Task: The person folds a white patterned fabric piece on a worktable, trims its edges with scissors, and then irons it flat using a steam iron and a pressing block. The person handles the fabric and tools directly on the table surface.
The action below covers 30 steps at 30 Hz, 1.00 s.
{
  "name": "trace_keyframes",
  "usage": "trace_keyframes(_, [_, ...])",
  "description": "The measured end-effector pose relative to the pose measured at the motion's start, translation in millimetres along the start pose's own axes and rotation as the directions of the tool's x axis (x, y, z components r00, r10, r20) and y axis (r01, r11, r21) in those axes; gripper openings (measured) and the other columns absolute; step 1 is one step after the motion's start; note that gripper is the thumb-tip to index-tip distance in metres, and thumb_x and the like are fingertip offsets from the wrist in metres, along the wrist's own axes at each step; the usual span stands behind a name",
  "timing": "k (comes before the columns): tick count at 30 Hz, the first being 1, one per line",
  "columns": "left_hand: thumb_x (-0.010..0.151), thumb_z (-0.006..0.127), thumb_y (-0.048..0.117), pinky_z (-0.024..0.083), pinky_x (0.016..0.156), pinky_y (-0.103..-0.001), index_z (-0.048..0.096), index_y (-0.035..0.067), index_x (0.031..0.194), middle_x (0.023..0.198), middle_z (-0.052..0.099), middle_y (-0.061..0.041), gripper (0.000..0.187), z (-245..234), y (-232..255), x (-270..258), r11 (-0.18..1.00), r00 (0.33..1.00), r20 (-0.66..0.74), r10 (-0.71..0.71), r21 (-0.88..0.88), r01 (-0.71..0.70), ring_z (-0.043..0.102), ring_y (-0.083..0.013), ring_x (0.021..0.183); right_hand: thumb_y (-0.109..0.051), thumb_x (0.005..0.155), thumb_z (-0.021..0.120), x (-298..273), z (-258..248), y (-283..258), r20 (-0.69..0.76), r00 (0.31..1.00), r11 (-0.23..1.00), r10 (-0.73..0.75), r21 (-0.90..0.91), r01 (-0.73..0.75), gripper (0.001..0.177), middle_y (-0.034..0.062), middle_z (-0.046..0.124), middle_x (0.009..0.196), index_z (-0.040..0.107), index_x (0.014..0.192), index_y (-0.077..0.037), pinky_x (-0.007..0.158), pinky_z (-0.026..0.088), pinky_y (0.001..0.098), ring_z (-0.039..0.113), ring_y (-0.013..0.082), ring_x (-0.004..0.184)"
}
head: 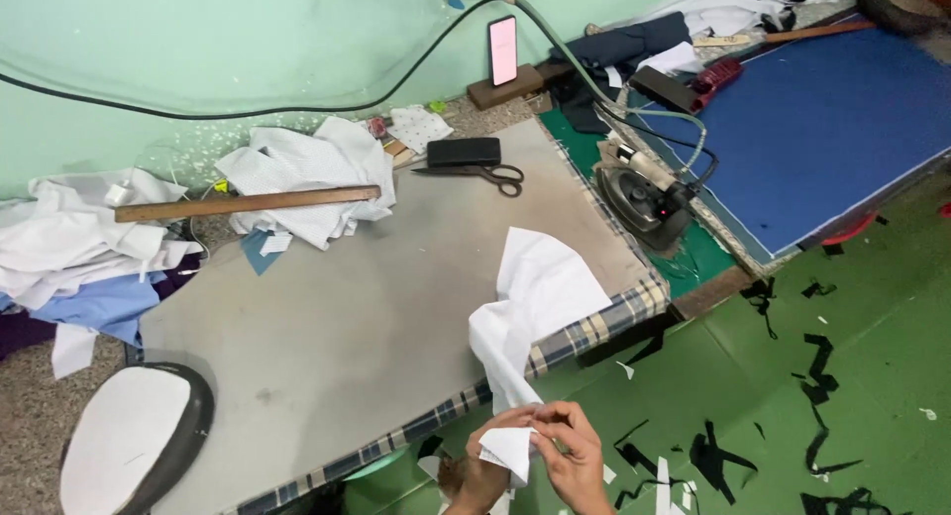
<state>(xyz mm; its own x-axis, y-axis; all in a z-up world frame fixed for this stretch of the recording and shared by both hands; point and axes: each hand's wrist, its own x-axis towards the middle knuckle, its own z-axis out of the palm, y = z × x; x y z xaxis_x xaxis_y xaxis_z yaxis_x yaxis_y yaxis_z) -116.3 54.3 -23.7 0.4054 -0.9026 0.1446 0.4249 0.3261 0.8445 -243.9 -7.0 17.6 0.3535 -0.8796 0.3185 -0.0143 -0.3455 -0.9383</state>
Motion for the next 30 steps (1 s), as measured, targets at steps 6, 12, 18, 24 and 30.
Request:
trace_keyframes(6, [0.095, 0.071, 0.015, 0.053, 0.110, -0.046, 0.072, -0.002, 0.120, 0.136, 0.064, -0.025, 0.030, 99.6, -66.8, -86.0, 0.935, 0.953, 0.226, -0.205, -0.244, 0.259, 0.066, -0.0361, 0.123, -0.010, 0.084, 0.074, -107.1, -112.8, 3.0, -0.245, 0.964, 0.980, -0.099, -0.191, 0.052, 0.014, 0.0137, 0.072, 0.107, 0.080, 0.097, -0.005, 0.080, 0.062, 0.0296, 0.070, 0.0237, 0.096])
trace_keyframes(12, [0.082, 0.040, 0.056, 0.027, 0.114, -0.064, 0.058, -0.022, 0.117, 0.141, 0.052, -0.049, 0.088, 204.3, -44.2, -165.0, 0.475, 0.782, -0.065, -0.619, -0.824, 0.308, 0.046, -0.0577, 0.133, -0.020, 0.081, 0.071, -240.7, -235.2, 51.8, -0.437, 0.852, 0.755, 0.289, -0.443, -0.483, 0.029, 0.0113, 0.071, 0.110, 0.083, 0.102, -0.003, 0.086, 0.061, 0.0354, 0.070, 0.0257, 0.101])
trace_keyframes(18, [0.083, 0.041, 0.040, 0.030, 0.086, -0.056, 0.065, -0.021, 0.106, 0.117, 0.061, -0.044, 0.070, 138.4, -67.6, -175.6, 0.652, 0.651, -0.357, -0.670, -0.702, 0.287, 0.050, -0.0508, 0.102, -0.010, 0.101, 0.064, -227.8, -242.1, 32.6, -0.628, 0.712, 0.808, 0.314, -0.217, -0.547, 0.020, 0.0238, 0.072, 0.107, 0.064, 0.109, 0.008, 0.073, 0.060, 0.0406, 0.071, 0.0319, 0.091])
trace_keyframes(24, [0.096, 0.058, 0.004, 0.053, 0.073, -0.040, 0.079, -0.004, 0.102, 0.097, 0.081, -0.021, 0.024, -51.4, -13.5, -141.8, 0.951, 0.780, -0.605, -0.158, 0.120, 0.286, 0.071, -0.0306, 0.082, -0.012, 0.103, 0.071, -155.8, -213.5, 57.2, -0.574, 0.797, 0.848, 0.187, -0.316, -0.426, 0.019, 0.0162, 0.073, 0.096, 0.069, 0.114, 0.003, 0.063, 0.058, 0.0317, 0.068, 0.0233, 0.077])
trace_keyframes(30, [0.094, 0.066, 0.016, 0.053, 0.091, -0.037, 0.065, -0.009, 0.130, 0.120, 0.074, -0.021, 0.044, -201.4, -12.0, -210.0, 0.928, 0.563, -0.806, 0.180, 0.330, 0.176, 0.068, -0.0263, 0.106, -0.023, 0.102, 0.071, -86.8, -156.9, 101.2, -0.484, 0.828, 0.864, 0.282, -0.247, -0.439, 0.024, 0.0113, 0.066, 0.084, 0.067, 0.114, -0.002, 0.061, 0.045, 0.0283, 0.058, 0.0181, 0.069])
